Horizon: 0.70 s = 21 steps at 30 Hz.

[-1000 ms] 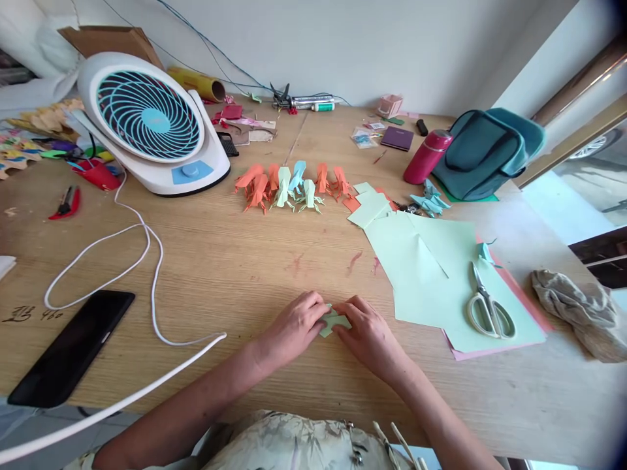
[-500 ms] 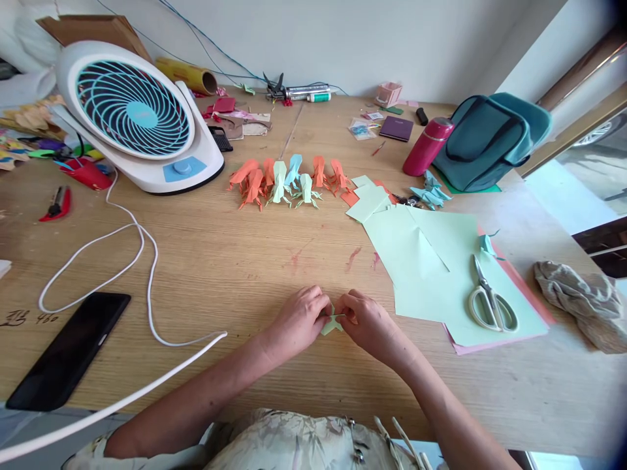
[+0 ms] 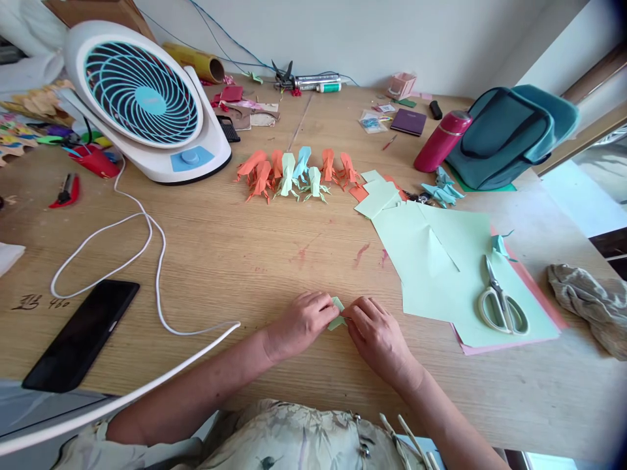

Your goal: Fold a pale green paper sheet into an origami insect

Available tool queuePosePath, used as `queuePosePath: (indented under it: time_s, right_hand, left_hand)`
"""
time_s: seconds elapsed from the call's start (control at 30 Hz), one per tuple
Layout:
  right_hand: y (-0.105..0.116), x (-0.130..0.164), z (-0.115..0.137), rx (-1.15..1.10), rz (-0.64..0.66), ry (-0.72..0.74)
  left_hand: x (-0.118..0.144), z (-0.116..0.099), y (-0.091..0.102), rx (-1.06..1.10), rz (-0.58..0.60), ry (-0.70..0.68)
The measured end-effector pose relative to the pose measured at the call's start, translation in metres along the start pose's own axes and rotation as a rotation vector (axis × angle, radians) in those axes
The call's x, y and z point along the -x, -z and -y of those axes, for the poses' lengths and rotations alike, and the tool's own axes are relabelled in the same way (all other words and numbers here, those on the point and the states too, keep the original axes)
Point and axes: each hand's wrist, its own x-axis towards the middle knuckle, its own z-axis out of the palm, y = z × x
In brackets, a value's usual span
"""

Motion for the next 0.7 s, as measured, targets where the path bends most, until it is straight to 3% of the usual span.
queuePosePath:
  time_s: [0.37,0.53,0.7]
  right_hand:
    - [0.007,0.017,-0.003,0.213,-0.013,0.203]
    - [0.009,0.024,-0.003,0.198,-0.044,0.169]
    - [0.008,0.034,-0.003,0.061,-0.071,0.047]
  left_hand:
    - [0.01,0.002,0.001,-0.123,-0.028,-0.159]
    - [0.015,0.004,0.0,-0.184,-0.02,-0.233]
    - [0.017,0.0,-0.001,-0.212,0.024,-0.213]
